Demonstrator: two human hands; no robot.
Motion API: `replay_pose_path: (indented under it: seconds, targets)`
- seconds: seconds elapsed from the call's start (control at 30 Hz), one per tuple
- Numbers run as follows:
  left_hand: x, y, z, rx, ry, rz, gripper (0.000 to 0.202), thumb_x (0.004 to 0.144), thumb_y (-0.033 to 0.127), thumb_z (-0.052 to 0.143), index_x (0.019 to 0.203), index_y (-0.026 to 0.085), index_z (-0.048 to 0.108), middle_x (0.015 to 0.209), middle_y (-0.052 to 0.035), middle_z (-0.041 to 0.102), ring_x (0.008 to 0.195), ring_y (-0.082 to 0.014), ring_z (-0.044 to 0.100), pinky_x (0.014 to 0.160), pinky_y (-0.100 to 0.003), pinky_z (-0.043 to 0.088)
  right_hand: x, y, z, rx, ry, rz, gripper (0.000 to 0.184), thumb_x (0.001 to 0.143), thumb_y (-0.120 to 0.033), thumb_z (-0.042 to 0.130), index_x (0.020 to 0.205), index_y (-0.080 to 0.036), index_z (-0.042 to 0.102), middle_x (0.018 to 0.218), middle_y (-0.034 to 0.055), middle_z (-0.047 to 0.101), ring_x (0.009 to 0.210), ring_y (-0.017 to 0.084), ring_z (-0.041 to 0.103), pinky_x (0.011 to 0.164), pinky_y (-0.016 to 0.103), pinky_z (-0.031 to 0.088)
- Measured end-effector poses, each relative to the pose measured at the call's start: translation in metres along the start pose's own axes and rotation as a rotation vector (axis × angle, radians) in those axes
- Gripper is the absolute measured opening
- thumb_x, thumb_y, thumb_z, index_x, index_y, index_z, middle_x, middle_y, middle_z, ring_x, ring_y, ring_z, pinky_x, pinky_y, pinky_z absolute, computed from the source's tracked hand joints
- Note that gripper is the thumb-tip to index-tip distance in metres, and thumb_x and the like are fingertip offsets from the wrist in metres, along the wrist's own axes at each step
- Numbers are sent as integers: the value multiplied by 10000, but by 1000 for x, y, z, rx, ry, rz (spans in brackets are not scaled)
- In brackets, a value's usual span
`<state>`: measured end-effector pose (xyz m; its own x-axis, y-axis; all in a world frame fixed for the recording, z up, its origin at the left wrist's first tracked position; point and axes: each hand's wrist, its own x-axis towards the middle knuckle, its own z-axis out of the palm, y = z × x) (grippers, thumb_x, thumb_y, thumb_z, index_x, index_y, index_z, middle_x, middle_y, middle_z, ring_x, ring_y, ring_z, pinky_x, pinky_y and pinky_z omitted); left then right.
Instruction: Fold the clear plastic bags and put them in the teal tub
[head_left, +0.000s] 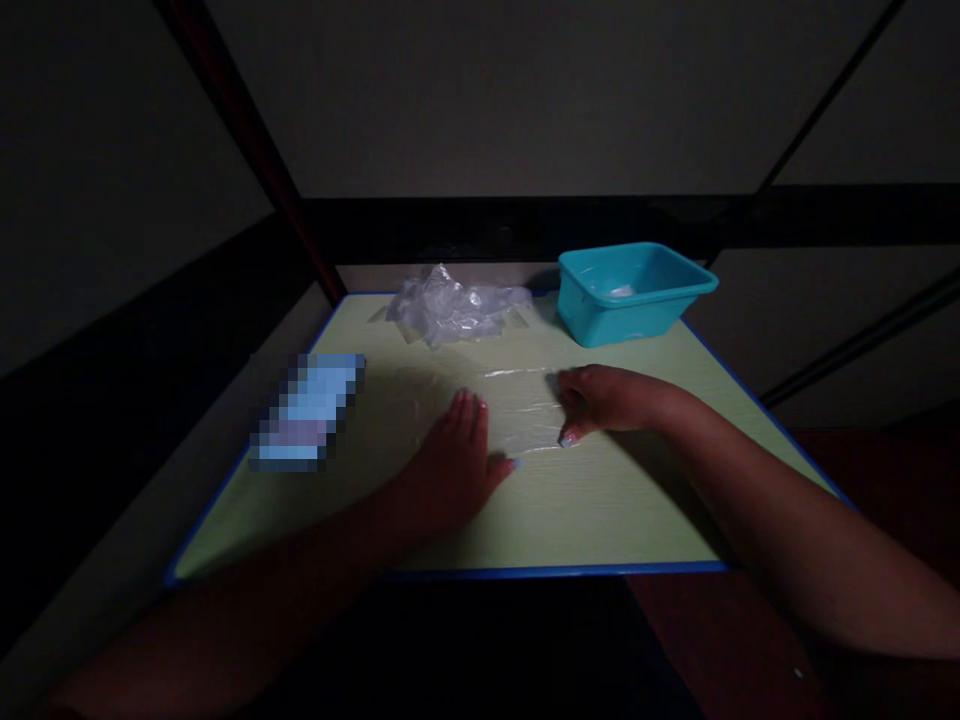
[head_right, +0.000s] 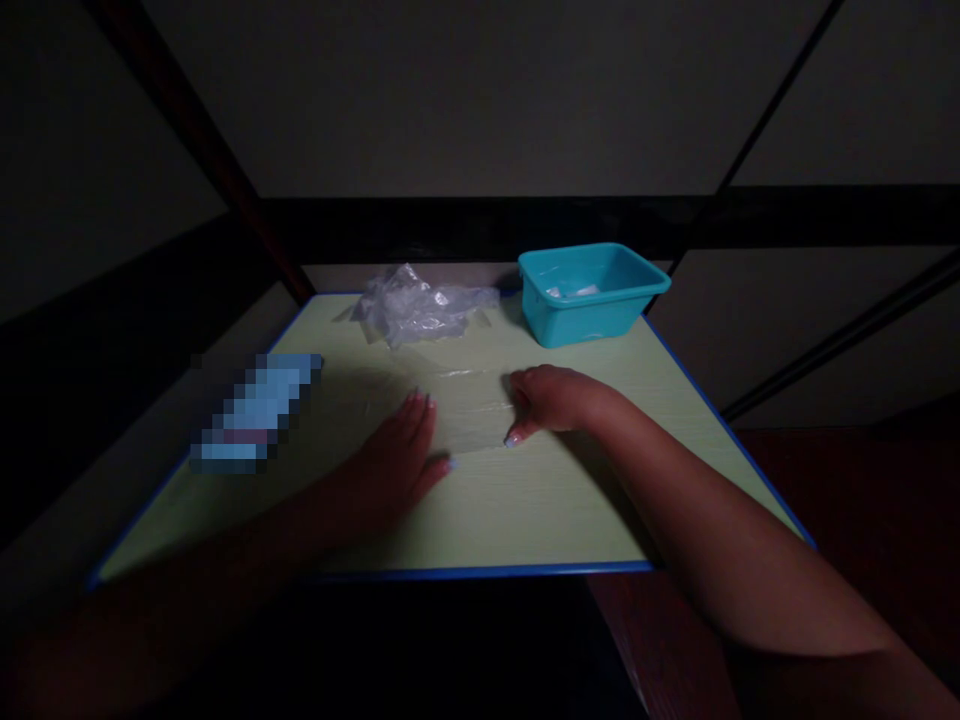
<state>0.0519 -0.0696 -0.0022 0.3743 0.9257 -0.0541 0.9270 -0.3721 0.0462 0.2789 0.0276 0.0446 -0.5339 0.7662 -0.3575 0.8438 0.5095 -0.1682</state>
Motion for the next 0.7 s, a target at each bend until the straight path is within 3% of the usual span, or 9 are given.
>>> replay_pose_path:
  seconds: [0.1, 0.2, 0.27, 0.37, 0.47, 0.6, 0.7]
  targets:
    - [9, -18, -4, 73, 48, -139, 658, 982, 427, 287, 1435, -49, 285, 1507, -291, 293, 1429, -351, 243, 1132, -501, 262, -1, 0, -1, -1, -5, -19, 416, 671, -453, 798, 860, -181, 547, 882, 57, 624, 745, 193, 549, 577, 265, 336]
    - [13, -25, -11, 101, 157, -109, 598, 983, 387, 293, 1470, 40, 275, 1559, -205, 236, 1457, -303, 186, 1143, -530, 221, -3, -2, -3, -11, -22, -8, 409, 678, -448, 794, 871, -182, 551, 904, 64, 629, 766, 201, 559, 588, 267, 341]
    - [14, -24, -12, 78, 136, -46, 585, 979, 379, 311, 1488, 95, 262, 1578, -159, 201, 1464, -277, 173, 1138, -554, 218, -3, -4, -4, -47, -18, 14, 415, 682, -465, 785, 887, -183, 561, 933, 76, 633, 795, 219, 566, 612, 279, 347]
    - [15, -21, -10, 35, 41, -12, 597, 973, 381, 321, 1492, 95, 252, 1574, -156, 210, 1461, -268, 190, 1123, -569, 245, -5, -5, -4, -114, 5, 14, 416, 693, -493, 767, 904, -187, 579, 972, 92, 638, 889, 266, 567, 693, 318, 362]
    - [16, -21, -6, 23, -1, -22, 617, 969, 373, 322, 1481, 36, 251, 1562, -194, 217, 1455, -276, 206, 1120, -536, 272, -9, -9, -5, -82, 141, -19, 375, 779, -455, 700, 1003, -177, 585, 1047, 121, 635, 1031, 311, 538, 812, 385, 371]
    - [19, -25, -6, 27, 78, -41, 582, 982, 337, 270, 1477, 31, 258, 1566, -190, 206, 1456, -274, 204, 1116, -547, 274, -22, -32, -1, 41, 458, -158, 417, 922, -443, 507, 1222, -153, 526, 1251, 173, 571, 1190, 317, 476, 957, 469, 346]
    - [23, -34, -11, 36, 186, -120, 556, 989, 311, 235, 1492, 73, 246, 1579, -157, 193, 1466, -266, 171, 1114, -588, 248, -33, -58, 12, 30, 448, -297, 552, 959, -467, 418, 1402, -139, 402, 1465, 193, 412, 1364, 309, 333, 1096, 550, 194]
